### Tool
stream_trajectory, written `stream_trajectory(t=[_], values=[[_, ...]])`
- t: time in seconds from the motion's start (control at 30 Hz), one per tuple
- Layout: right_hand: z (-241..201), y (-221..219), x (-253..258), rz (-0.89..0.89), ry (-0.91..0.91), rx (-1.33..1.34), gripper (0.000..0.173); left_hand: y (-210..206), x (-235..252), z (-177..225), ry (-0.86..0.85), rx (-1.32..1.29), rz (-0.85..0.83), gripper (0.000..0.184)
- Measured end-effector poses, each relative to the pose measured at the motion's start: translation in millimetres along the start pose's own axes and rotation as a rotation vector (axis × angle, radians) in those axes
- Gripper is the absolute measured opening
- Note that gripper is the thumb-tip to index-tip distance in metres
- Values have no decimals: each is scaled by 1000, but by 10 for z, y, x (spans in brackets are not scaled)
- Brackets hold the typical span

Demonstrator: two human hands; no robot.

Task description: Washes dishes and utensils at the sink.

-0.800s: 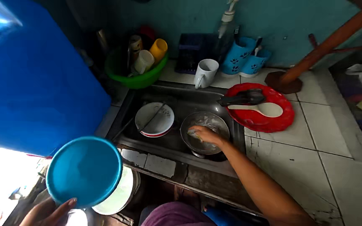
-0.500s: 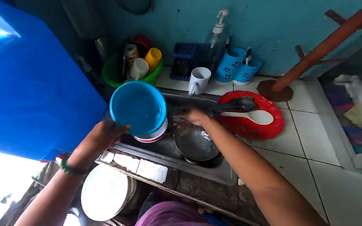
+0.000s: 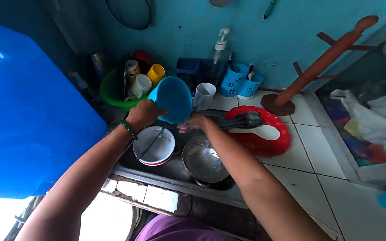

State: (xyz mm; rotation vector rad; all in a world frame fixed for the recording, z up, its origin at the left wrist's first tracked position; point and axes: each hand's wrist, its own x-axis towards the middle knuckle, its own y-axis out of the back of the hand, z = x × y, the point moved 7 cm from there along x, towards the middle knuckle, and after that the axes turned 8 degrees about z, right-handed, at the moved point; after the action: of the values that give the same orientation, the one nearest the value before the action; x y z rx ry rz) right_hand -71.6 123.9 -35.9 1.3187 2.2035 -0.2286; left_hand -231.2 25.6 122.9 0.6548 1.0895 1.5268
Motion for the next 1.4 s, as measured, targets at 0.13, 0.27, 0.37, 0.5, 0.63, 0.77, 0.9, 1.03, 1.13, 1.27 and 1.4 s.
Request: stream_trajectory(t=[0.13, 0.27, 0.37, 0.5, 0.63, 0.77, 0.9, 1.03, 1.13, 1.27, 1.4], values=[[75, 32, 111, 12, -1, -83, 12, 30, 53, 48, -2, 25, 6, 48], [23, 49, 28, 154, 7, -20, 20, 19, 81, 85, 0, 29, -1, 49], [59, 45, 144, 219, -4, 170, 26, 0, 69, 122, 7, 20, -2, 49], [52, 101, 76, 284, -21, 244, 16, -4, 38, 144, 14, 32, 8, 48], [87, 122, 114, 287, -16, 180, 10, -1, 15, 162, 8, 36, 27, 48], [128, 97, 143, 262, -83, 195, 34, -28, 75, 58, 33, -14, 18, 50], [108, 103, 65, 264, -15, 164, 28, -120, 36, -177, 39, -238, 22, 49], [-58, 160, -15, 308, 22, 84, 30, -125, -151, -261, 95, -395, -1, 38], [-269, 222, -78, 356, 156, 52, 50, -159, -256, -405, 109, -485, -29, 31], [-393, 261, -11, 536, 342, -82, 66, -224, -370, -588, 135, -545, -54, 29], [-26, -40, 15, 161, 333, -458, 35, -282, -489, -753, 146, -604, -82, 26]])
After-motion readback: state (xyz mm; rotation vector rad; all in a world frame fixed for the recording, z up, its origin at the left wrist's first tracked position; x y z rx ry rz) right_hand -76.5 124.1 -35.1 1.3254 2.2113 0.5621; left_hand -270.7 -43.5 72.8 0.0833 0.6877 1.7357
